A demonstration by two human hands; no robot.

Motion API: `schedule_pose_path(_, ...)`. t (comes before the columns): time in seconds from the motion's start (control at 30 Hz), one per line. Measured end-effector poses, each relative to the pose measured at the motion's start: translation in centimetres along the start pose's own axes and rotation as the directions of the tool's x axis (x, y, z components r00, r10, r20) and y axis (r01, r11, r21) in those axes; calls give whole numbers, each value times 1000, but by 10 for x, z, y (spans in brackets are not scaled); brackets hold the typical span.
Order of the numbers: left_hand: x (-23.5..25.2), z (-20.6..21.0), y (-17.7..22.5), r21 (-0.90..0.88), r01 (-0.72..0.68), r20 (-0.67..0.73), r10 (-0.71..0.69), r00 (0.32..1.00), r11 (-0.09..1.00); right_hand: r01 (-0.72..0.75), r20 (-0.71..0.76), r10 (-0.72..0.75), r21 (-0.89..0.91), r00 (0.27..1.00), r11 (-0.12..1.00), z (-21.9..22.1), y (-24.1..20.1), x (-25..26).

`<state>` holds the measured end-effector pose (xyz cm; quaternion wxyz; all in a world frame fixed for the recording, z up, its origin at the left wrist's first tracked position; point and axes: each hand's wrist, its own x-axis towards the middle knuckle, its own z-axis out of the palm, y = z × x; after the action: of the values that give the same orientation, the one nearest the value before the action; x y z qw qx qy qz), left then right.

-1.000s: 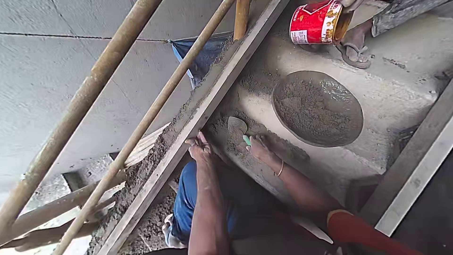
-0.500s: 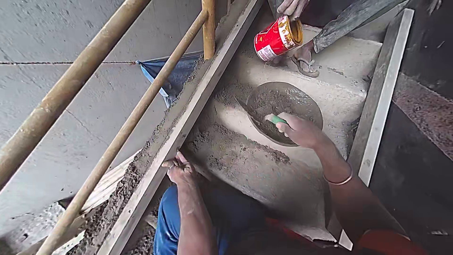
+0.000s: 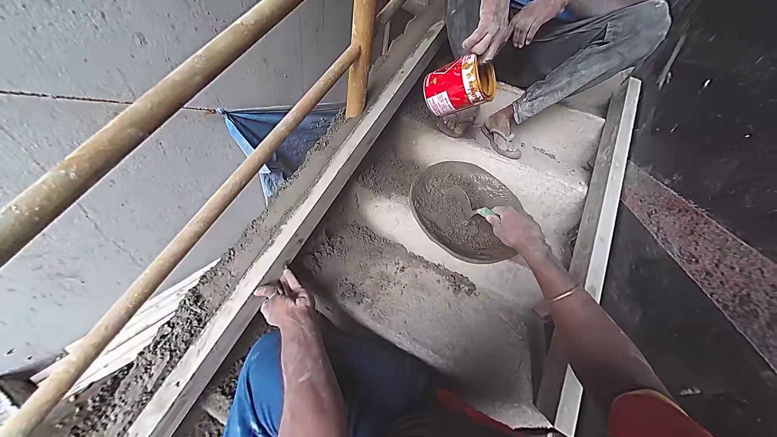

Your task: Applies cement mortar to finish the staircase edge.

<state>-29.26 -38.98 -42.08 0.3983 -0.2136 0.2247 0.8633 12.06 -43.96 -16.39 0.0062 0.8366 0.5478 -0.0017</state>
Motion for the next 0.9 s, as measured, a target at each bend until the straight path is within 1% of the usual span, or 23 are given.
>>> schedule_pose_path(0.07, -1, 3, 1, -8, -9, -3, 9, 1000, 1000, -13, -31, 14, 43, 999, 999, -20, 18, 9)
schedule_pose_path(0.13, -2, 4, 0, -4, -13, -5, 13, 1000, 1000, 41, -59, -33, 138, 998, 990, -36, 33, 8)
schedule_pose_path(0.2, -2, 3, -2, 5, -18, 1, 18, 1000, 1000, 100, -25, -97, 171, 995, 980, -46, 27, -10)
schedule_pose_path(0.3, -2, 2, -1, 0, -16, -1, 16, 1000, 1000, 181, 152, -209, 180, 966, 967, -33, -2, -47)
schedule_pose_path(0.37, -2, 2, -1, -11, -10, 4, 10, 1000, 1000, 215, 237, -246, 149, 940, 965, -14, -15, -55)
schedule_pose_path(0.47, -3, 1, 1, -5, -11, 4, 11, 1000, 1000, 153, 229, -154, 24, 961, 988, 10, -4, -31)
schedule_pose_path(0.57, -2, 2, -1, 9, -22, 8, 22, 1000, 1000, 82, 182, -72, -52, 981, 995, 7, 6, -3)
schedule_pose_path(0.63, -1, 1, -1, 4, -14, -1, 14, 1000, 1000, 45, 162, -37, -52, 986, 998, 8, 17, 8)
schedule_pose_path(0.7, 0, 3, -1, -18, -6, -6, 5, 1000, 1000, 23, 115, -14, -77, 993, 997, 4, 20, 13)
schedule_pose_path(0.77, 0, 1, 0, -19, -5, -5, 5, 1000, 1000, -20, 56, 28, -147, 998, 989, -1, 18, 6)
schedule_pose_path(0.83, 1, 1, 0, -13, -10, -4, 10, 1000, 1000, -63, -57, 53, -196, 997, 979, -12, 13, 0)
schedule_pose_path(0.9, 2, 1, -2, -18, -18, -6, 18, 1000, 1000, -76, -217, 29, -212, 976, 974, -17, 13, 5)
